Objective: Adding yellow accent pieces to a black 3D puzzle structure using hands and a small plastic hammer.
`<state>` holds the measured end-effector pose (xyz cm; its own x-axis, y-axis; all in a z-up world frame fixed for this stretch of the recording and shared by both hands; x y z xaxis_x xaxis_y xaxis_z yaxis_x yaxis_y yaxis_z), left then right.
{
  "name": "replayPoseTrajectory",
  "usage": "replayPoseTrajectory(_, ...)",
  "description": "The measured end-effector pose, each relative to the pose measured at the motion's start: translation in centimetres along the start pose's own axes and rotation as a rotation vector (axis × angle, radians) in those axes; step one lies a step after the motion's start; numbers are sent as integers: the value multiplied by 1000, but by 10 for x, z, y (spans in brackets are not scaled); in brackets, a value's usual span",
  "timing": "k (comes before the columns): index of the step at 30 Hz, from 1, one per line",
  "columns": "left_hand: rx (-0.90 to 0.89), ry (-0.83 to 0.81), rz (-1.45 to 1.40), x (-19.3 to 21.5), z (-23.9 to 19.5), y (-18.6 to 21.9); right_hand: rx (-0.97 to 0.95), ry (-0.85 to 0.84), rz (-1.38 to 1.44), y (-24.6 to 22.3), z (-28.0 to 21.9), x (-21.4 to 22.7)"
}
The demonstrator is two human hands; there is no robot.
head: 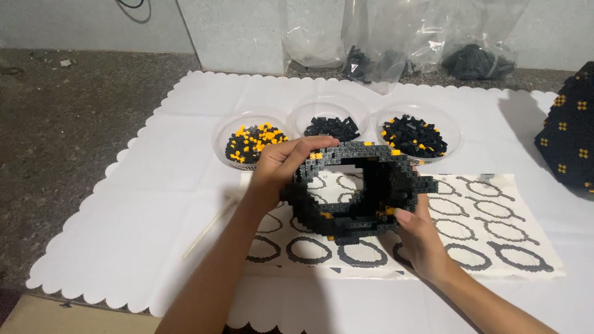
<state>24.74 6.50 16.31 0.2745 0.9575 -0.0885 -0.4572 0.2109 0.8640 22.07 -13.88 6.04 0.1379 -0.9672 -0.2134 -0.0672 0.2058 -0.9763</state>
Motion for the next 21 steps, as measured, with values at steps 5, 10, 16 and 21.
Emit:
replayPoseTrajectory(5,-2,3,-99,6,-1,-5,277,-214,-90,-39,-13,-34)
replayPoseTrajectory(10,-58,-34,-128,8,0,-8,310,-227,-214,-51,-20,-41)
replayPoseTrajectory(16,46,35,-110,8,-2,-7,362,-161,-290,-53,-22,-38)
replayPoseTrajectory(21,2,68,-131,9,-2,-4,1092,407,-754,-95,-77,-25)
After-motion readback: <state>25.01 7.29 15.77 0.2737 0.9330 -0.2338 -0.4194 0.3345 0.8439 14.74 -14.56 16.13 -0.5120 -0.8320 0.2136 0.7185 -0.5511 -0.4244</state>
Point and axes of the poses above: each hand's wrist, its own z-axis towards the middle knuckle, its own x-axis out of the back of the hand, y = z × x, the point moved 9 cm from there along z, towards the middle knuckle, and after that the axes turned 8 degrees about -z, right-handed, at the moved point
